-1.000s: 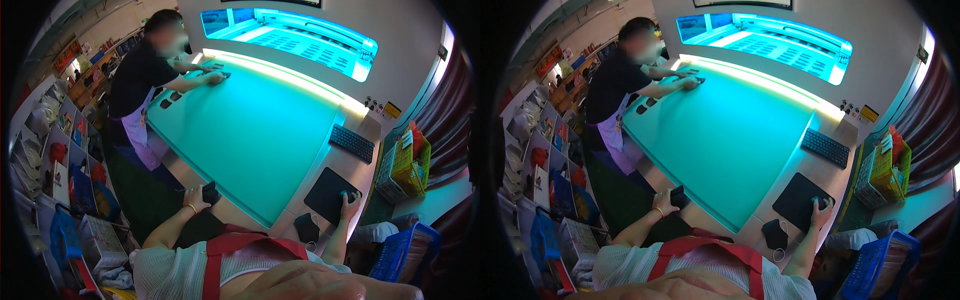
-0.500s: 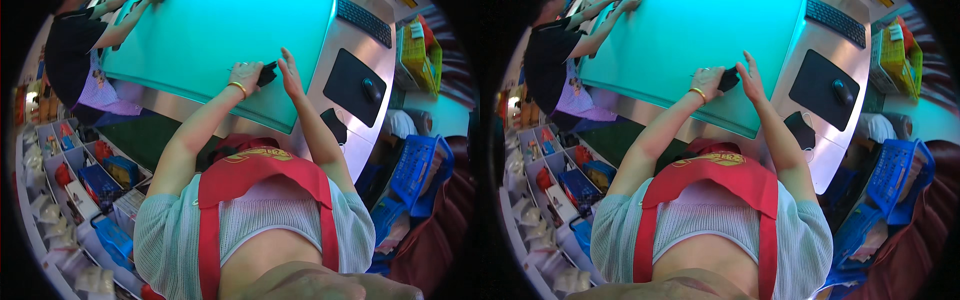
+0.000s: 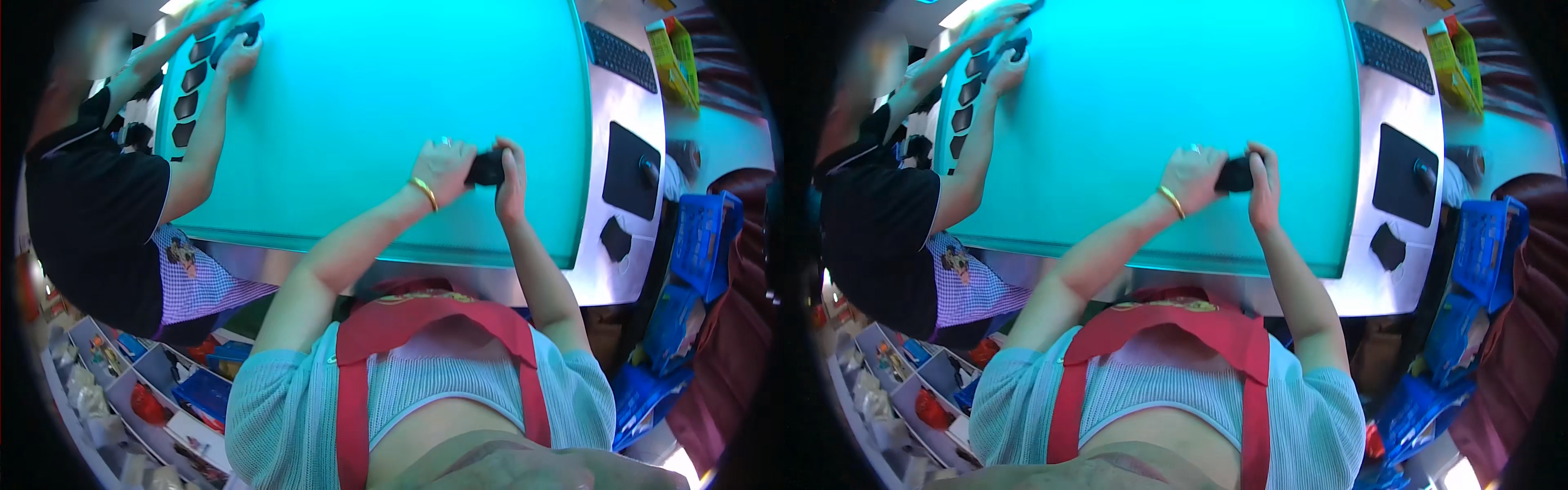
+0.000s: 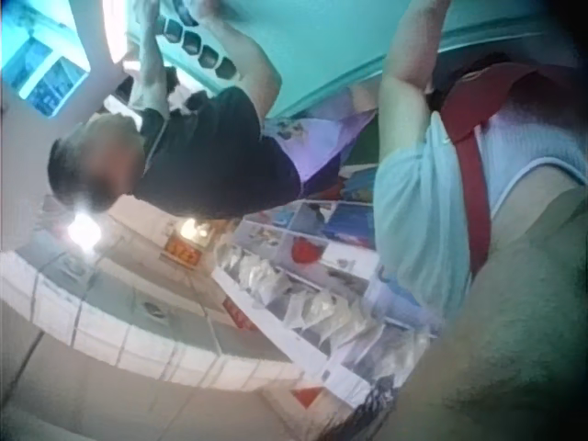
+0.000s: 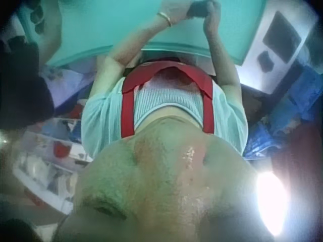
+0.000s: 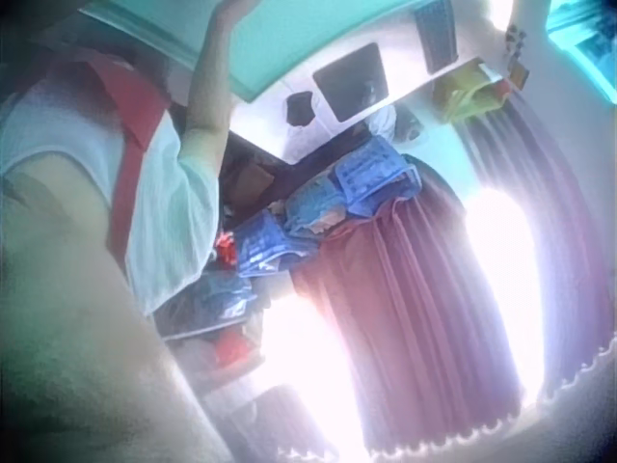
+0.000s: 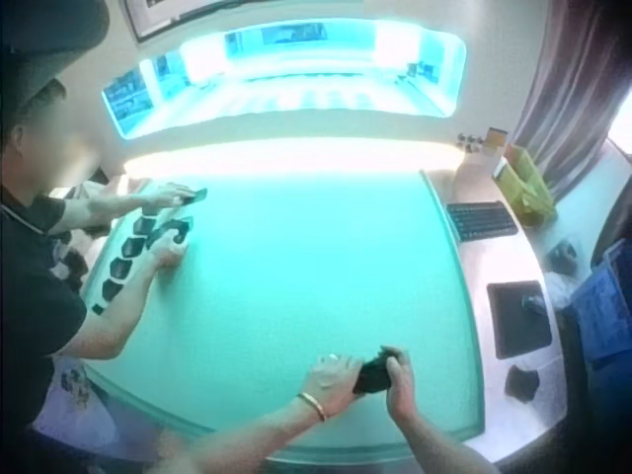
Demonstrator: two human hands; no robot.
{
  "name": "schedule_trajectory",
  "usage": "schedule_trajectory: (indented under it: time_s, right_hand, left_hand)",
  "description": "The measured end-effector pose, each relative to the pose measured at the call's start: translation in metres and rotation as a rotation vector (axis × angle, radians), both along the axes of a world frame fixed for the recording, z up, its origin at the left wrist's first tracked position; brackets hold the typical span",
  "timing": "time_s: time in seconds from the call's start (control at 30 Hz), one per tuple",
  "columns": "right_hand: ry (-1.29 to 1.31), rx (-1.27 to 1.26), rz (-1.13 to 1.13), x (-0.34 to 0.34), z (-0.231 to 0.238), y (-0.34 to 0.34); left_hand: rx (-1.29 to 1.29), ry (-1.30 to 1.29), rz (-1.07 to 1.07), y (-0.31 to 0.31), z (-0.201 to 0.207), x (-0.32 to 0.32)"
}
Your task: The person sorts black shoe components on a light table, laying them out in rows and then stacking them.
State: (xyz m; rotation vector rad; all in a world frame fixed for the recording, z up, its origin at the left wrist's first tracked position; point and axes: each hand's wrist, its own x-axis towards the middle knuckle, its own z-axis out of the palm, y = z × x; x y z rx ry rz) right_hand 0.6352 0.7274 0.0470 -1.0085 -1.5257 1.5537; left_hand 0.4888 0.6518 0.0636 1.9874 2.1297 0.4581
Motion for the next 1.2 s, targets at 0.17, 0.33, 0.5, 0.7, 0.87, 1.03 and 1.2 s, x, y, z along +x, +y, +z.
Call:
schedule_trajectory:
  time_s: [0.17, 0.33, 0.5, 0.7, 0.87, 1.03, 1.2]
  right_hand:
    - [-0.121, 0.117, -0.229, -0.085, -0.042, 0.020]
    - [-0.053, 0.137, -0.336, -0.084, -0.061, 0.017]
    - [0.110, 0.003, -0.316, -0.090, -0.051, 0.011]
    - [-0.063, 0.116, -0.210, -0.060, -0.080, 0.032]
    - [-0.443, 0.831, 0.181, -0.104, -0.003, 0.082]
    - [-0.555, 0.884, 0.379, -0.196, -0.033, 0.156]
    - [-0.671, 0.962, 0.253, -0.335, -0.050, 0.279]
  left_hand:
    - [0.001, 0.085, -0.061, 0.024, -0.016, -0.072]
    - [0.216, -0.760, 0.139, -0.012, -0.063, -0.122]
    - [0.294, -0.973, 0.104, -0.020, -0.071, -0.060]
    - [0.115, -0.157, -0.118, 0.009, -0.046, -0.077]
    - [-0.191, -0.201, -0.089, 0.051, -0.037, -0.114]
    - [-0.252, -0.224, 0.004, 0.138, -0.037, -0.205]
    - [-0.057, -0.106, 0.017, 0.253, -0.051, -0.334]
